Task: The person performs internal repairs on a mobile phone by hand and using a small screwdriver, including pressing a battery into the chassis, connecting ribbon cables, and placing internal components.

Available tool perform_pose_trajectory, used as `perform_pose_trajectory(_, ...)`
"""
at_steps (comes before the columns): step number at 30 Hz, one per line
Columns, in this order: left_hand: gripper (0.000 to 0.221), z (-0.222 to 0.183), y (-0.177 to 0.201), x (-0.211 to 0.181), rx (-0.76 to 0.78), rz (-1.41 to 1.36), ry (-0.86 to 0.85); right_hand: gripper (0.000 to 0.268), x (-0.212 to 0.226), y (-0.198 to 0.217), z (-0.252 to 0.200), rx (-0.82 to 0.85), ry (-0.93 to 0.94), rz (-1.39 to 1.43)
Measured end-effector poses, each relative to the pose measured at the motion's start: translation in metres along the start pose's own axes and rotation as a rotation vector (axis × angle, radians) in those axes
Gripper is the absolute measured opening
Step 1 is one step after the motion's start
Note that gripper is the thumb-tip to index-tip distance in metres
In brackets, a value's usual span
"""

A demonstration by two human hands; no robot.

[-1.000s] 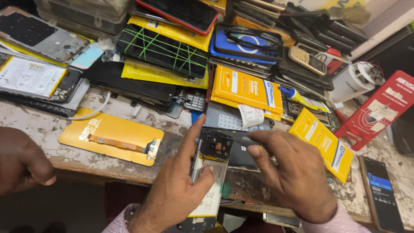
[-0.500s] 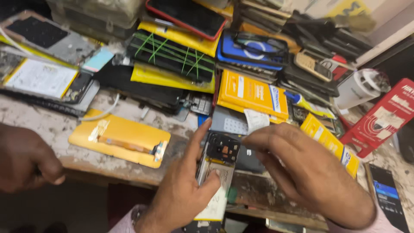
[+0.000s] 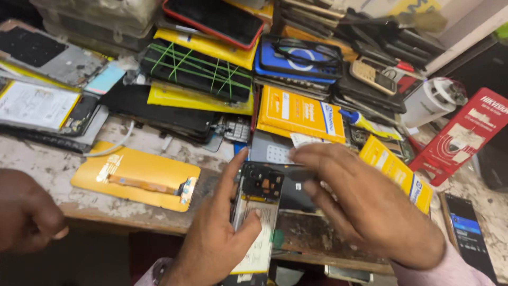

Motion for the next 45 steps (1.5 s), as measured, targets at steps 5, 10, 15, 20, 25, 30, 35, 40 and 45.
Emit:
perform_pose_trajectory(5, 0.093, -0.008, -0.007, 0.019, 0.021, -0.059, 0.29, 0.029, -0.002, -0.003, 0.002, -0.009, -0.087, 0.052)
perform_pose_trajectory(10, 0.089, -0.001, -0.007, 0.009, -0.007, -0.045, 0.223, 0.031, -0.018, -0.007, 0.005, -0.022, -0.235, -0.018)
perform_pose_trajectory(15, 0.091, -0.001, -0.009, 0.007, -0.022, -0.101, 0.243, 0.028, -0.008, -0.004, 0.006, -0.007, -0.087, 0.043)
perform_pose_trajectory(20, 0.091, 0.001, -0.008, 0.007, -0.024, -0.035, 0.21, 0.026, 0.001, 0.003, 0.005, -0.025, 0.024, 0.064)
perform_pose_trajectory(25, 0.091, -0.001, -0.011, 0.003, -0.033, 0.024, 0.163, 0.022, -0.006, -0.003, 0.011, 0.022, -0.07, 0.087)
perform_pose_trajectory(30, 0.091, -0.002, -0.013, 0.005, -0.044, 0.025, 0.239, 0.022, -0.017, -0.02, 0.002, -0.043, -0.073, 0.192)
perform_pose_trajectory(35, 0.087, -0.001, -0.008, 0.011, -0.085, -0.093, 0.287, 0.015, -0.085, -0.027, -0.055, -0.313, -0.58, 0.525)
perform_pose_trajectory(40, 0.09, 0.002, -0.004, 0.017, -0.209, -0.299, 0.323, 0.027, -0.101, -0.049, -0.112, -0.489, -0.788, 0.715)
perform_pose_trajectory(45, 0.08, 0.0, -0.003, 0.02, -0.209, -0.281, 0.257, 0.023, -0.079, -0.062, -0.122, -0.504, -0.595, 0.497)
Point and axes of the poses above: each hand's wrist, its own z-axis towards the middle knuckle, its own y-axis out of the back of the hand, x = y × z, the point moved 7 cm from there along z, towards the middle knuckle, and after that the axes turned 5 degrees about -y, right-handed, at the moved point
